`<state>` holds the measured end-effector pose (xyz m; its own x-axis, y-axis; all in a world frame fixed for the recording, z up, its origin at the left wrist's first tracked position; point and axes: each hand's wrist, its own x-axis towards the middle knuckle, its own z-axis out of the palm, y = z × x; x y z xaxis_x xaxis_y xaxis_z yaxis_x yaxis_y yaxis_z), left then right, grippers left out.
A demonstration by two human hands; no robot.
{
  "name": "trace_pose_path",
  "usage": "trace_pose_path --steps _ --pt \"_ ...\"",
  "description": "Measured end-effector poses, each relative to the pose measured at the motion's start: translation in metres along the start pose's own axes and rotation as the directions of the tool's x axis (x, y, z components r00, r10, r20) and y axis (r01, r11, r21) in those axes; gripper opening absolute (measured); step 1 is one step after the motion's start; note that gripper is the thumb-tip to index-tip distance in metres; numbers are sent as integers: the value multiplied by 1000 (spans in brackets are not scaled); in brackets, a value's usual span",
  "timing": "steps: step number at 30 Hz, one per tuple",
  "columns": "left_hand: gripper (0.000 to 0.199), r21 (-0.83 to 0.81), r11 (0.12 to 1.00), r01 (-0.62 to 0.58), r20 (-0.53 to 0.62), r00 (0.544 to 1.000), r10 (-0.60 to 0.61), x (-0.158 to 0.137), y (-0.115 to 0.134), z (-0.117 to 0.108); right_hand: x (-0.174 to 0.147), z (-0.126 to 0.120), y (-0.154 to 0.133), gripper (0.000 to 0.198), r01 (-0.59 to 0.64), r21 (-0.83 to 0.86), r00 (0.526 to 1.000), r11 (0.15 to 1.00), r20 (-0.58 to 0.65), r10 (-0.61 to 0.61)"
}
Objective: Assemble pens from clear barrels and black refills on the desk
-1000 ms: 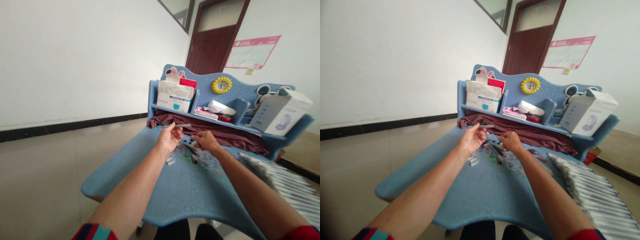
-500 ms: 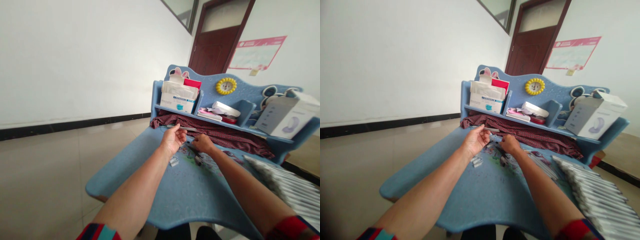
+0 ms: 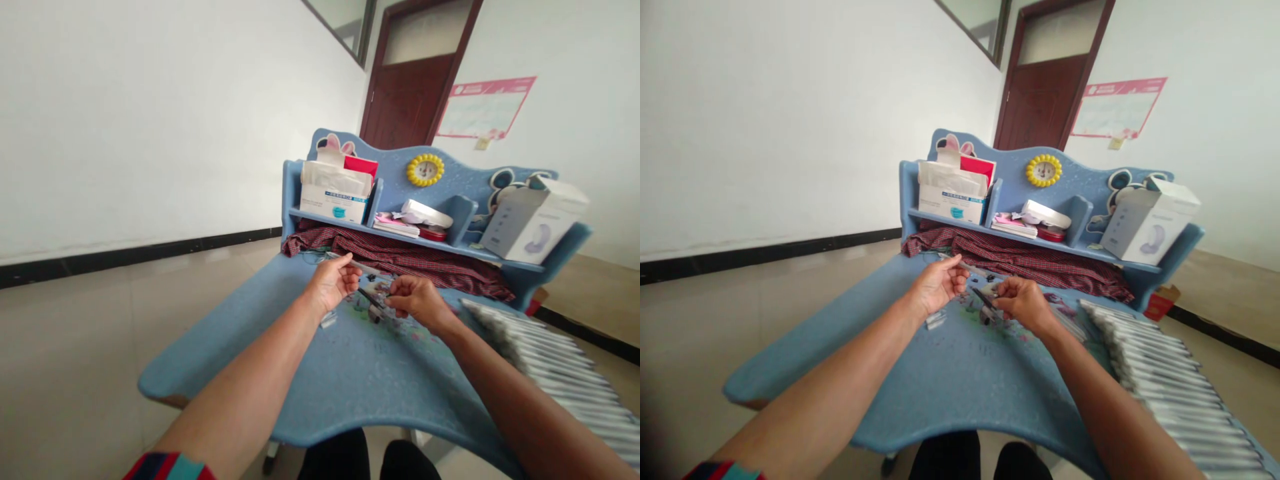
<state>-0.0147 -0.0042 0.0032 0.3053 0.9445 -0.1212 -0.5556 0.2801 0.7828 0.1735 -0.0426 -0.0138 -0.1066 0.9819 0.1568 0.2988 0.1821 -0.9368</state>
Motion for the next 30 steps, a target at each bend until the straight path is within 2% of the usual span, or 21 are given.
trace_pose_path --steps 3,6,11,15,19,22,23,25,27,28,30 --pt "29 16 1000 2 -5 1000 -2 0 0 0 5 1 14 14 -51 -182 998 982 20 55" --pt "29 30 1000 9 -7 1000 -9 1 0 0 8 3 26 11 -51 -297 998 953 17 58" --pt "29 42 999 15 -30 999 -13 2 -1 0 7 4 26 10 -39 -537 999 843 5 49" --pt "29 34 999 10 -33 999 -8 2 -1 0 0 5 12 13 36 -633 999 773 31 -21" --pt "28 37 999 5 -26 1000 -4 3 -1 -1 -7 13 4 12 180 -680 982 711 160 -96" --pt "27 46 999 0 -28 1000 1 3 -2 -1 -9 18 6 13 214 -700 975 682 195 -106" --pt "27 50 999 0 -28 1000 1 3 -2 -1 -8 19 7 13 205 -681 977 703 187 -104" --pt "27 53 999 0 -26 1000 1 3 -3 -1 -9 18 7 10 144 -545 985 826 163 -64" --pt "26 52 999 -3 -19 1000 4 3 -3 -1 -11 14 5 2 50 -249 988 967 154 -12" --pt "26 51 999 -6 -17 1000 7 3 -3 -1 -13 11 3 5 12 -71 989 997 148 -2" --pt "25 55 998 -9 -14 1000 10 3 -3 -1 -16 6 -2 15 -11 230 993 973 114 -16"
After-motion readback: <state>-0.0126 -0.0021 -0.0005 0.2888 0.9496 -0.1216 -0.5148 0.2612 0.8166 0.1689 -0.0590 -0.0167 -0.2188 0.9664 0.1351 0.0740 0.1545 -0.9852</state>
